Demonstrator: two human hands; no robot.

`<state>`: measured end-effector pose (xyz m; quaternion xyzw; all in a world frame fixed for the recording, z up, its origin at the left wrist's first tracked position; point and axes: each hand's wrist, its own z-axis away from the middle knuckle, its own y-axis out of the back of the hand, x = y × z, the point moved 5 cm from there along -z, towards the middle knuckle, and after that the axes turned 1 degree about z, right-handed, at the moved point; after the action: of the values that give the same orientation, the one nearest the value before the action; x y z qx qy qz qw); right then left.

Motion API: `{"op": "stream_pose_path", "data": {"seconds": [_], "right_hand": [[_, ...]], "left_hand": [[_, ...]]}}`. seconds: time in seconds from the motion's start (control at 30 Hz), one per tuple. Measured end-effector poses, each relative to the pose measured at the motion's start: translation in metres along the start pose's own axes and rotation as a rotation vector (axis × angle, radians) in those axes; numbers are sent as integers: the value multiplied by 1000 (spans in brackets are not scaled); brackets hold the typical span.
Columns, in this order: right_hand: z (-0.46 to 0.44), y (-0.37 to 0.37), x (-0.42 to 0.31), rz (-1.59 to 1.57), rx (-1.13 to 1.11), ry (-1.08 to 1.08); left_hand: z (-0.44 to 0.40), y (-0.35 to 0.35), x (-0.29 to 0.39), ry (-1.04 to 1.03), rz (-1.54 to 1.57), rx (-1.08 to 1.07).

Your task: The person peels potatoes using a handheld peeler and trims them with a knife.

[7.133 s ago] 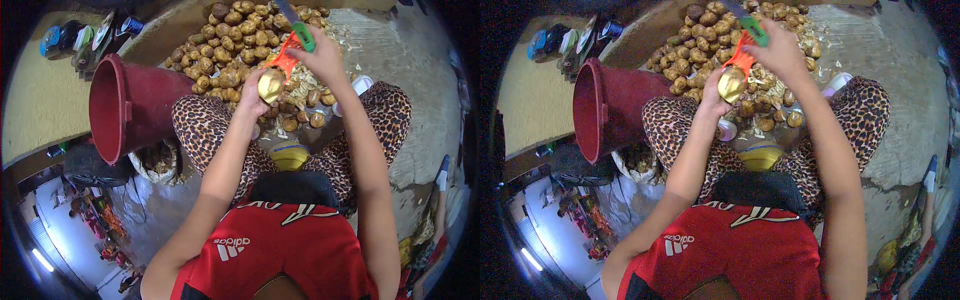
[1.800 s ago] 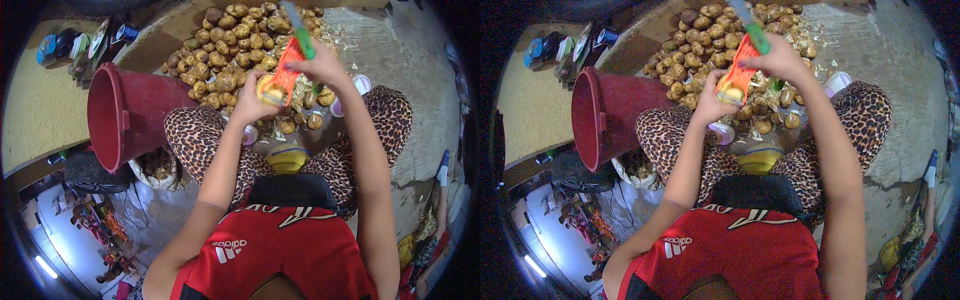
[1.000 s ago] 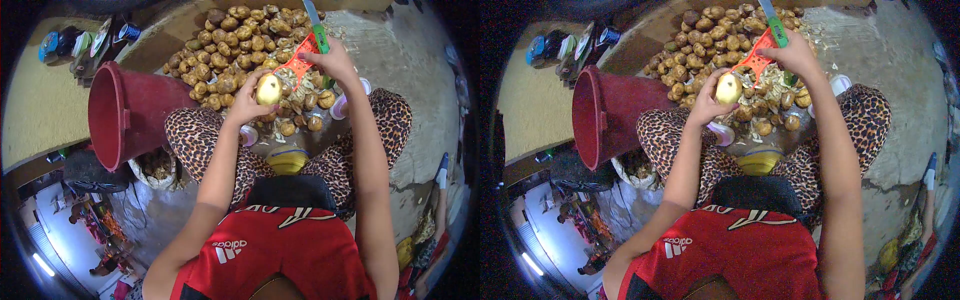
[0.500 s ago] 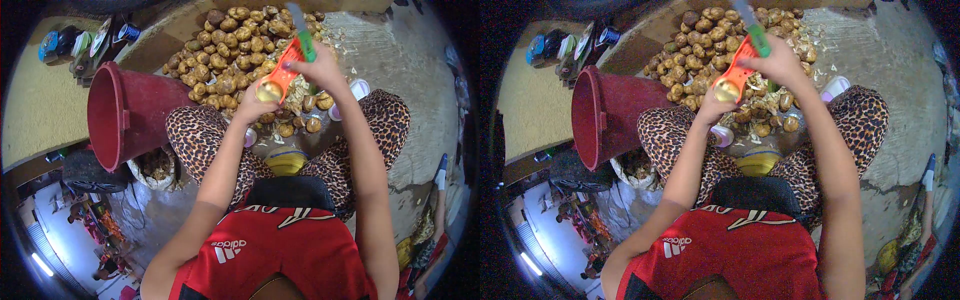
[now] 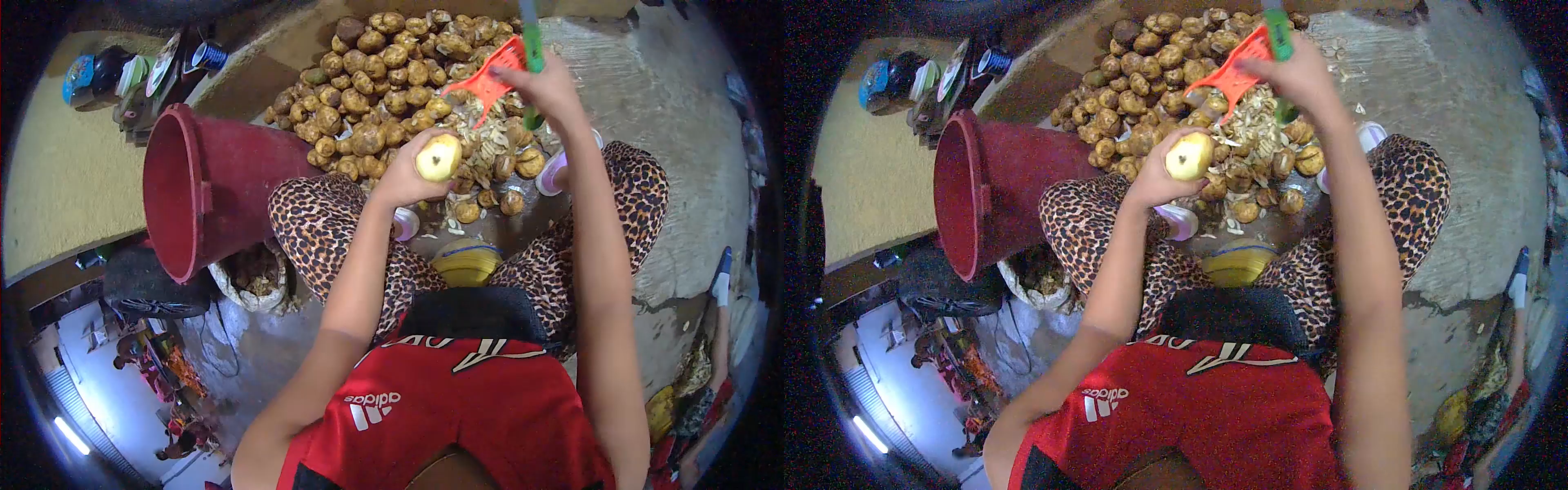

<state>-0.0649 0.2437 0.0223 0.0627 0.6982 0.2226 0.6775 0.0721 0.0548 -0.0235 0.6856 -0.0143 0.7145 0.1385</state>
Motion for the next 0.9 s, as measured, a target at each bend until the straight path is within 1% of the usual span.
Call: {"op": "stream_pose_path", "data": {"seconds": [0.03,0.07,0.17,0.2,0.27,0.3,0.33,0.37,0.43,0.47,0.57,0.6,0.7,0.73,0.83,0.87,0.9], "right_hand": [[9,-12,-8,-49,-56,20],[16,-22,-8,-16,-155,-108],[26,-40,-12,78,-268,-1],[26,-35,-13,28,-289,-149],[4,-13,7,248,14,93],[2,-5,-4,356,167,214],[0,4,6,96,19,-51],[2,3,6,85,10,-76],[1,2,6,73,-12,-115],[1,-6,9,-3,-24,-34],[13,-14,-8,105,-124,-60],[12,-13,-6,183,-111,-12],[8,-14,-1,157,-151,-13],[9,-14,-3,128,-169,-17],[17,-17,-10,46,-247,-52],[21,-21,-12,23,-290,-80],[23,-25,-13,0,-334,-108]], "left_hand": [[1,-1,0,18,-12,18],[1,-1,0,35,-24,37],[3,-3,-2,61,66,26],[4,-2,0,56,18,16],[3,1,3,41,-77,-3],[3,1,3,23,-76,-12],[3,0,4,7,-76,-22],[4,-1,3,-7,-75,-35],[0,0,4,-39,-132,42],[-1,1,4,-52,-163,83],[2,11,-3,-58,-107,206],[-2,14,-2,-33,-58,175],[5,12,3,201,545,127],[5,13,-8,185,675,104],[4,14,-12,100,1045,132],[2,14,-23,64,1113,204],[2,12,-26,97,1162,220]]}}
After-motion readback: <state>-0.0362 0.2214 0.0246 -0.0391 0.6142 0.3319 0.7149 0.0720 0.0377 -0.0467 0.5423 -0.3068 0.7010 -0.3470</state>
